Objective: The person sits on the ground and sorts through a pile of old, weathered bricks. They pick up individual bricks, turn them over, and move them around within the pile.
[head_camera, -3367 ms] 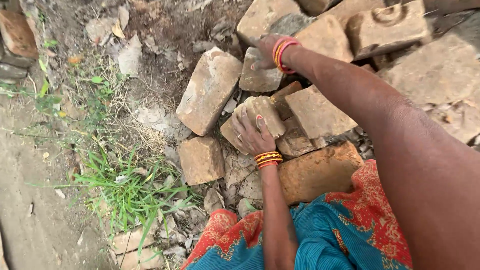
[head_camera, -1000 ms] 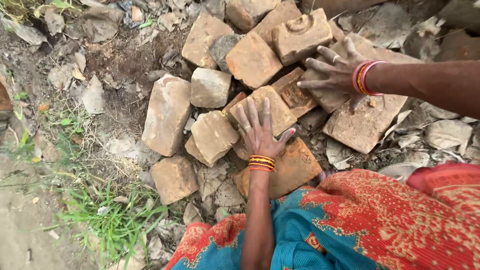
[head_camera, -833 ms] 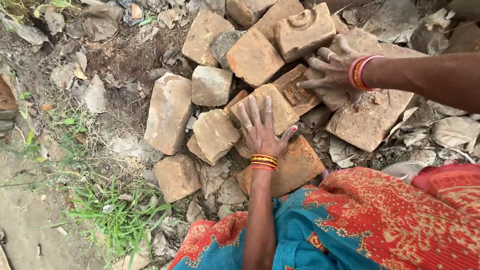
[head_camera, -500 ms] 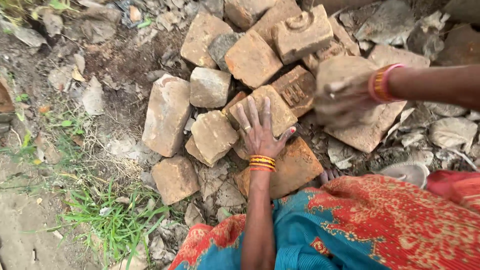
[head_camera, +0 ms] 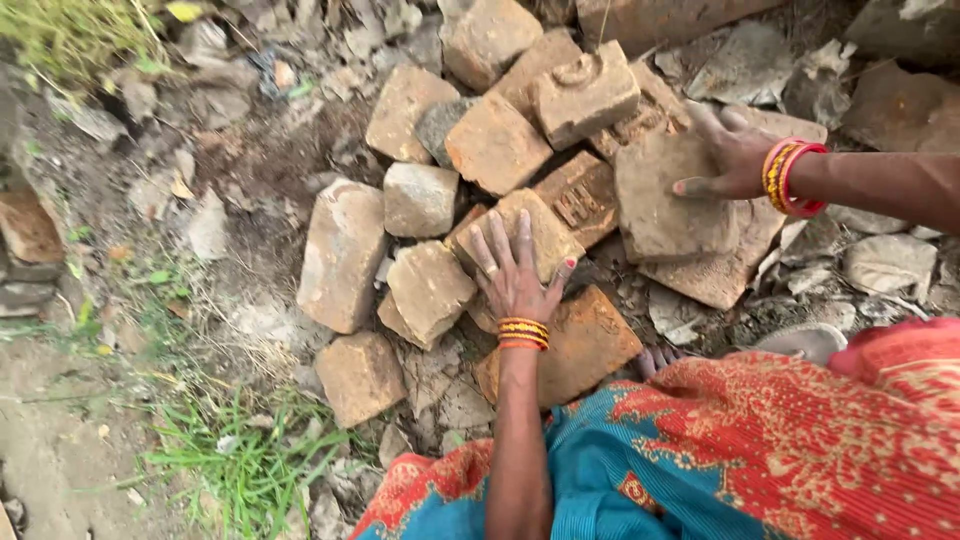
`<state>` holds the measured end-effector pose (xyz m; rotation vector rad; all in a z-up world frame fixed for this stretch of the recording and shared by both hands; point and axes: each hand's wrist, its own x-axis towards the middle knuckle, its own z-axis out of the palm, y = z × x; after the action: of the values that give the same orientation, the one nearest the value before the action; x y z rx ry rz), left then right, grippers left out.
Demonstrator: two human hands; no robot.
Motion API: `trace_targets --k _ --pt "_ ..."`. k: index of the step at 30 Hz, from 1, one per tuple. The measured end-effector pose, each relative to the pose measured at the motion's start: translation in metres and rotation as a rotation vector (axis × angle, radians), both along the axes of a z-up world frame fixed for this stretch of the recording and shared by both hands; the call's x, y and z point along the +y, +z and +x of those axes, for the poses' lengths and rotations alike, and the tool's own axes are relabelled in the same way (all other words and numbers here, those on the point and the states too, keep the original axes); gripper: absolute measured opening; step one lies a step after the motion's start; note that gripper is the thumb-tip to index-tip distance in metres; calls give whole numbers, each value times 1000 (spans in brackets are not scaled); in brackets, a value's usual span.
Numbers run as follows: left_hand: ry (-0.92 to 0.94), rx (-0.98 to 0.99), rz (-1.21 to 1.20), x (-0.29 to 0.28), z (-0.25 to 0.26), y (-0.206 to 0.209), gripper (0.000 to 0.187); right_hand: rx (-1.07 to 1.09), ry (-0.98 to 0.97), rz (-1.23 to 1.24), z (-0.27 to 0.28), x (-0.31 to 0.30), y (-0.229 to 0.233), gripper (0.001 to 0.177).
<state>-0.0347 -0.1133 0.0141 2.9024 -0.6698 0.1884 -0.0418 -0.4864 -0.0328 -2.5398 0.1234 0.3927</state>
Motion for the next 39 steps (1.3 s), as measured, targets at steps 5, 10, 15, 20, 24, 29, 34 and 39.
trace_targets --k 5,10,15,20,24,29,34,39 --pt "11 27 27 -6 3 13 97 288 -82 129 7 -5 -13 130" --pt "9 32 43 -10 0 25 99 296 28 222 24 8 15 115" --pt "-11 53 61 0 -5 18 92 -390 546 -43 79 72 5 84" --pt "-63 12 -29 0 1 16 87 -263 308 -62 55 90 69 85" --pt "-17 69 75 -1 1 19 94 -177 281 -294 5 93 82 125" --pt "5 129 92 -6 10 31 112 42 235 -337 -16 111 97 139" --pt "-7 73 89 -10 14 22 119 -13 83 -221 -18 115 79 135" --pt "20 58 123 -15 13 22 114 -128 -32 -166 -23 117 72 134"
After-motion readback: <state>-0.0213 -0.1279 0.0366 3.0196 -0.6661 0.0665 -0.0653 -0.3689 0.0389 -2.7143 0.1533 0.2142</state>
